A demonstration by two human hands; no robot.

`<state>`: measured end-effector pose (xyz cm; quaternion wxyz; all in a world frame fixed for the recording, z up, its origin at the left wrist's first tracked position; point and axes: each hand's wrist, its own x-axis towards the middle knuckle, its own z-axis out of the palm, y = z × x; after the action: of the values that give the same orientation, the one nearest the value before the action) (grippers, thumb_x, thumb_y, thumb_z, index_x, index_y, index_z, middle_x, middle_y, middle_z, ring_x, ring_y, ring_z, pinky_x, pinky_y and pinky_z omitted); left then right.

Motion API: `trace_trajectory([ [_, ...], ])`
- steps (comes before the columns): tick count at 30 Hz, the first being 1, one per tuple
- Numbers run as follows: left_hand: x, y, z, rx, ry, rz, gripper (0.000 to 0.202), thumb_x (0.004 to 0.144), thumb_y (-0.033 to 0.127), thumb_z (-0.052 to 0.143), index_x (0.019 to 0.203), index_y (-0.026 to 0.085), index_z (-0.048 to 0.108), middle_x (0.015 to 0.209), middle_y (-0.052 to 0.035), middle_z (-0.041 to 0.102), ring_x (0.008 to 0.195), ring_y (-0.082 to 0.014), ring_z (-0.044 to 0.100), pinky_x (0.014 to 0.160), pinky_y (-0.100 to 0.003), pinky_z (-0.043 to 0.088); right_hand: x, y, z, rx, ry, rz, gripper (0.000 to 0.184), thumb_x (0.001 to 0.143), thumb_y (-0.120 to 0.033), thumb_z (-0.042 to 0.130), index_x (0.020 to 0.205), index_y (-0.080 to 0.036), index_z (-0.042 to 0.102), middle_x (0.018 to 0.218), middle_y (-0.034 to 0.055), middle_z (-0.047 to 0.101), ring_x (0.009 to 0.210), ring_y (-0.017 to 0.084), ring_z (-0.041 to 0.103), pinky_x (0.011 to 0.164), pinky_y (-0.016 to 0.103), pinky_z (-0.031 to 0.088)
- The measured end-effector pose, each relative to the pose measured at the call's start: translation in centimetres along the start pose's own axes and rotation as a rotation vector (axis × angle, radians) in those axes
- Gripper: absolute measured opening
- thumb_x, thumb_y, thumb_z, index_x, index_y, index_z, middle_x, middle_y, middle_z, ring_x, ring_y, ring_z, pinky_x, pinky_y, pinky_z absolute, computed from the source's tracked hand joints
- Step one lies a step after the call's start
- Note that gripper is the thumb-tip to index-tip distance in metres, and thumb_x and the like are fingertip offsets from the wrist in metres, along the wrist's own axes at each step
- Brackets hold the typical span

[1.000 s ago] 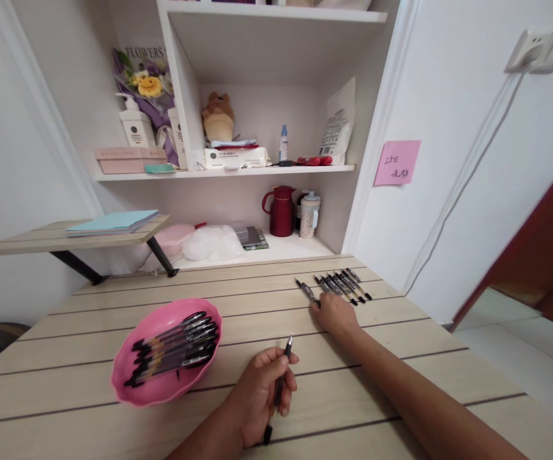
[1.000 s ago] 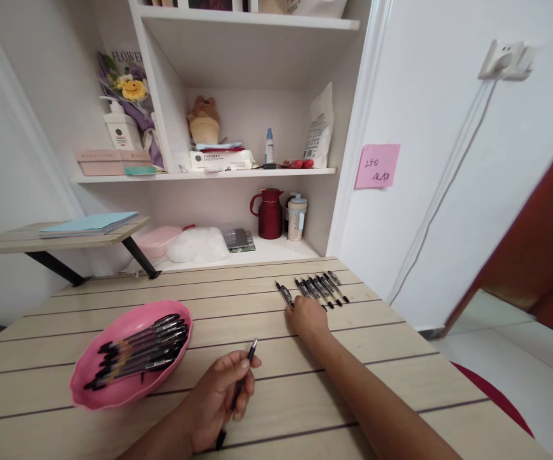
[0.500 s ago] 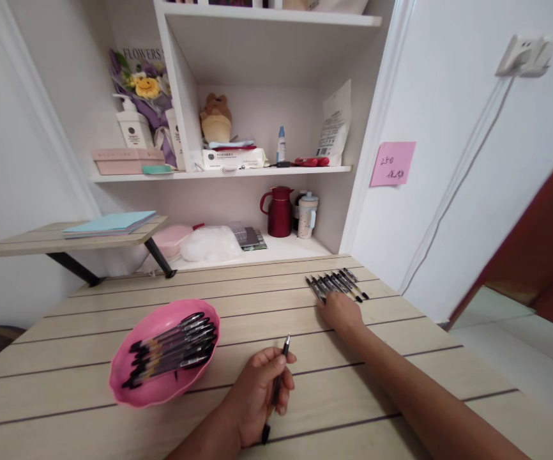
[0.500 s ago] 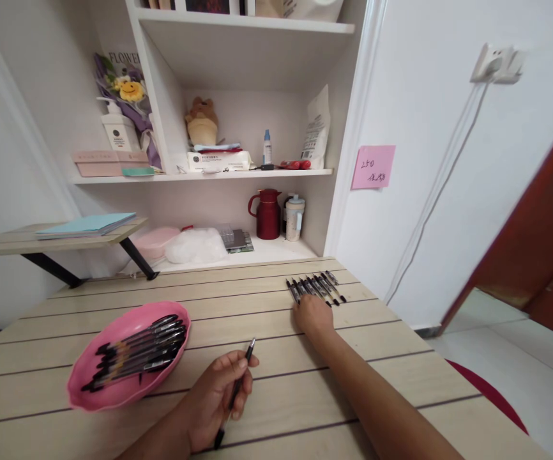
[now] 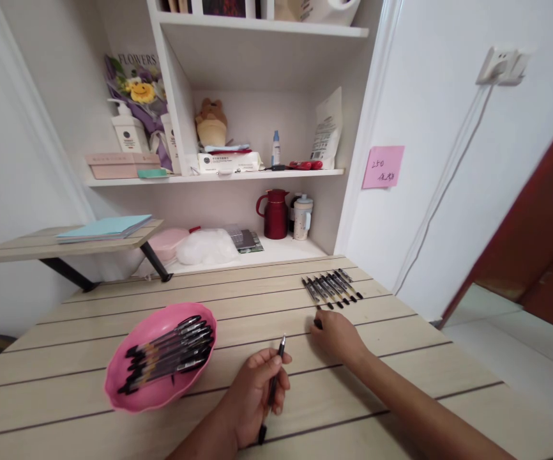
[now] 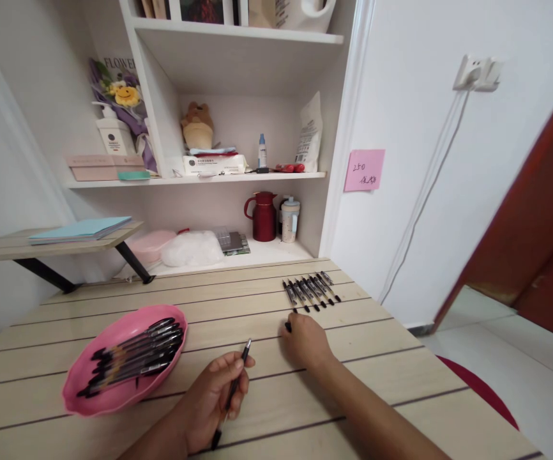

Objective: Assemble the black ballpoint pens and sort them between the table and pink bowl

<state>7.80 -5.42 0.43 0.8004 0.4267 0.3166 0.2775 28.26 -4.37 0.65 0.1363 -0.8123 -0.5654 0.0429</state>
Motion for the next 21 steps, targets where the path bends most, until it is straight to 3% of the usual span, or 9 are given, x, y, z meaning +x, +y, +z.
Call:
trace_trajectory([
  [5,0.0,0.0,-0.2,-0.003,-0.012,-0.001,0.028,0.073,0.037,0.057,0.089,0.015,0.052,0.057,0.0045,0.05,0.037,-0.003,0.037,0.039,-0.019,0.021,-1.5,2.2,-0.3,0.088,-0.034,0.005,0.016,0.071,-0.027,0.047,0.063,-0.017,0.057,0.068,0.0073,0.063,0.065,0.017,0.055,0.054,0.024,0.029],
  [9,0.2,-0.1,-0.4,-0.015,-0.025,0.003,0.029,0.073,0.036,0.058,0.09,0.015,0.052,0.059,0.0037,0.052,0.038,-0.0033,0.038,0.039,-0.019,0.022,-3.4,2.7,-0.3,0.305,-0.081,-0.035,0.012,0.069,-0.02,0.044,0.067,-0.018,0.055,0.067,0.0031,0.061,0.063,0.015,0.053,0.056,0.023,0.031],
  [15,0.1,0.0,-0.6,-0.034,-0.052,0.009,0.026,0.07,0.027,0.06,0.093,0.015,0.055,0.065,0.0022,0.053,0.044,-0.0042,0.044,0.042,-0.018,0.027,-7.1,0.2,0.8,0.657,-0.04,-0.12,0.014,0.067,-0.015,0.039,0.069,-0.019,0.052,0.063,-0.0015,0.057,0.063,0.013,0.05,0.058,0.022,0.034],
  [21,-0.4,-0.1,0.0,-0.114,-0.036,0.044,0.028,0.069,0.026,0.064,0.094,0.014,0.06,0.066,0.0015,0.052,0.054,-0.0061,0.049,0.054,-0.021,0.037,-7.6,-1.6,1.5,1.015,-0.035,-0.154,0.009,0.067,-0.026,0.049,0.064,-0.018,0.052,0.056,-0.0037,0.048,0.055,0.01,0.043,0.054,0.022,0.034],
])
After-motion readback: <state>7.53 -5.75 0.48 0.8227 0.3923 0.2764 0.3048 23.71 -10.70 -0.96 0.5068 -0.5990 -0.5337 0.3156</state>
